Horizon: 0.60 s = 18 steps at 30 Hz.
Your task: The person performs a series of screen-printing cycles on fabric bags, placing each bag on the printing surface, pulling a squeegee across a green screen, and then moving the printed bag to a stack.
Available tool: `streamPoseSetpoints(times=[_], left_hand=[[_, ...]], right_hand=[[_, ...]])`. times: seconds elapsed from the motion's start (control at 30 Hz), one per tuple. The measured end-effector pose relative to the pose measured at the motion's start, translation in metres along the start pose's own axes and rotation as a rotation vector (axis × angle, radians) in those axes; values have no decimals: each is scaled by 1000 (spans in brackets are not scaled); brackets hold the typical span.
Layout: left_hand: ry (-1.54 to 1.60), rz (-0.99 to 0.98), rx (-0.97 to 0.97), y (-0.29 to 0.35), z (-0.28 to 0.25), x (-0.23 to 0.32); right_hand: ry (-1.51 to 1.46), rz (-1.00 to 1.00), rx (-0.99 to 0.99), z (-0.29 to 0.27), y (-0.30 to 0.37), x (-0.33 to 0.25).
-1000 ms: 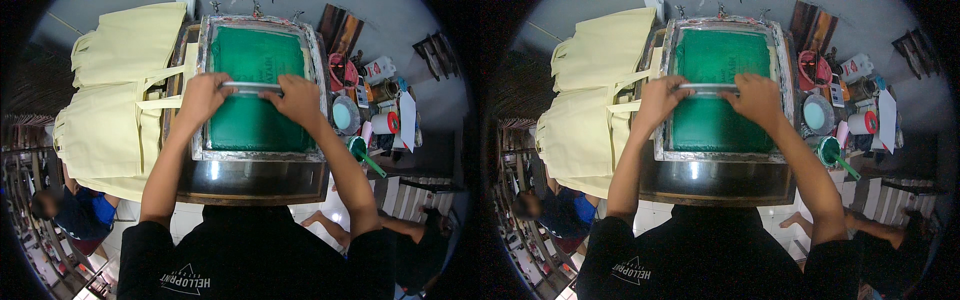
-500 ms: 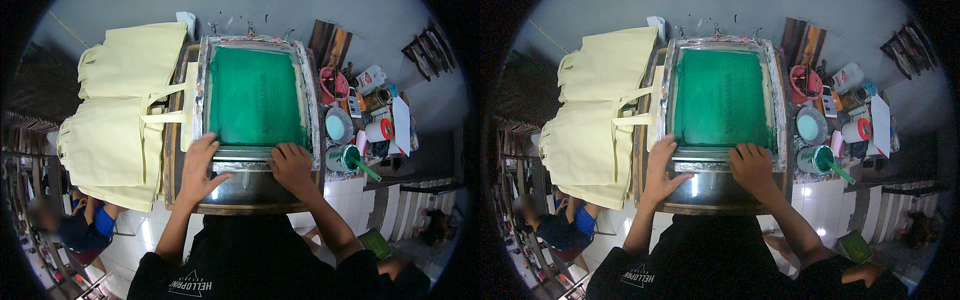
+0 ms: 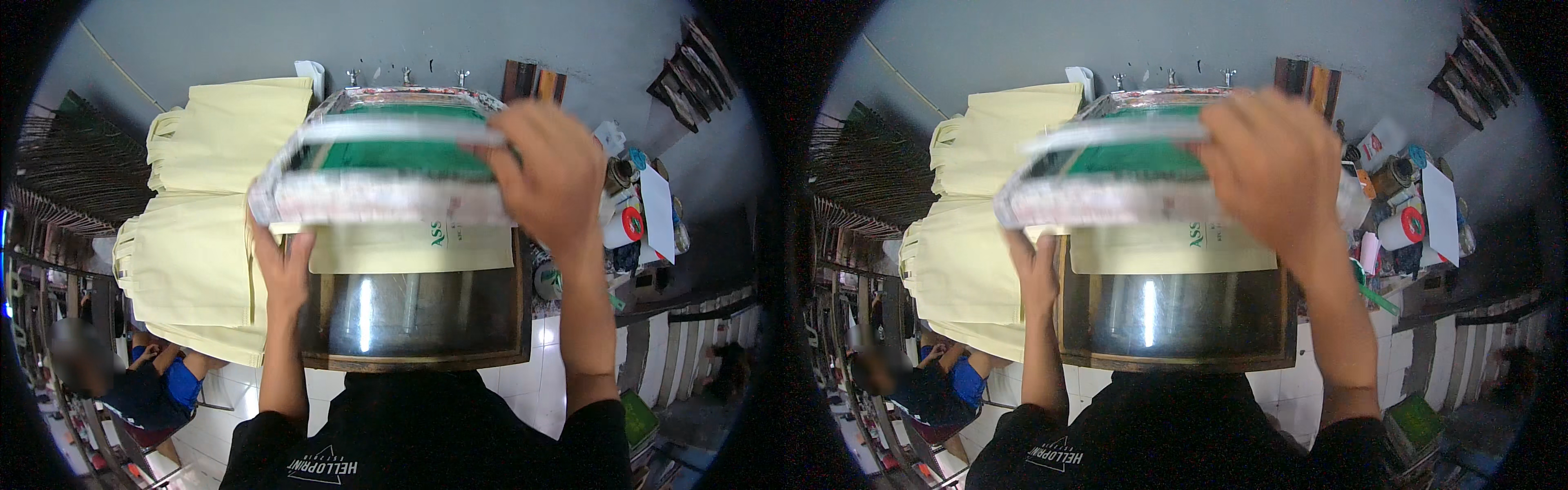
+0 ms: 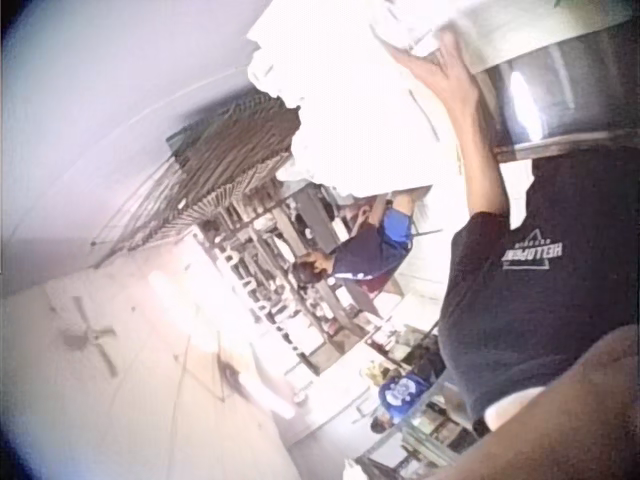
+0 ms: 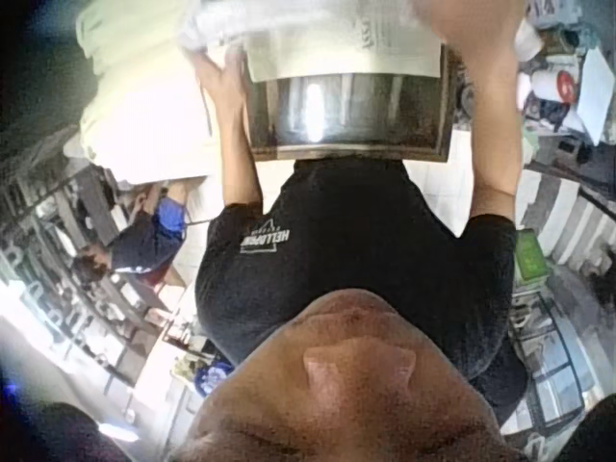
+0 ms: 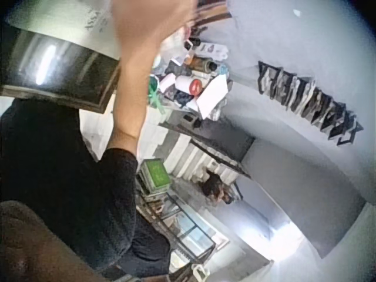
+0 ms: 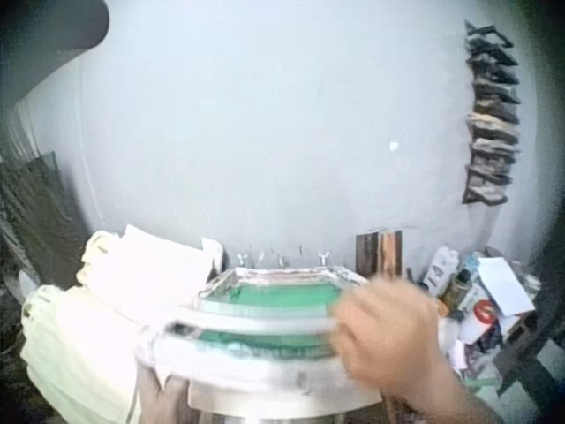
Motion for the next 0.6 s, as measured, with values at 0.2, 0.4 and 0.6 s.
streamPoseSetpoints(times=[0.2, 0.4, 0.6], left_hand=[[-716, -346, -526, 21, 8, -111], [-630, -490, -659, -2, 1, -134], [-641, -465, -287, -39, -88, -101]], right_hand=[[99, 148, -20, -10, -98, 1], [88, 227, -62, -9, -154, 26], [96, 255, -62, 8, -183, 44]])
Point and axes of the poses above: each hand's wrist, its own y-axis away from the middle knuckle, its own z-axis out of the palm, x = y × z, the point moved 4 cm from there along -y, towards the middle knuckle, and after that the axes turned 12 degrees about z, right-handed, at the moved point
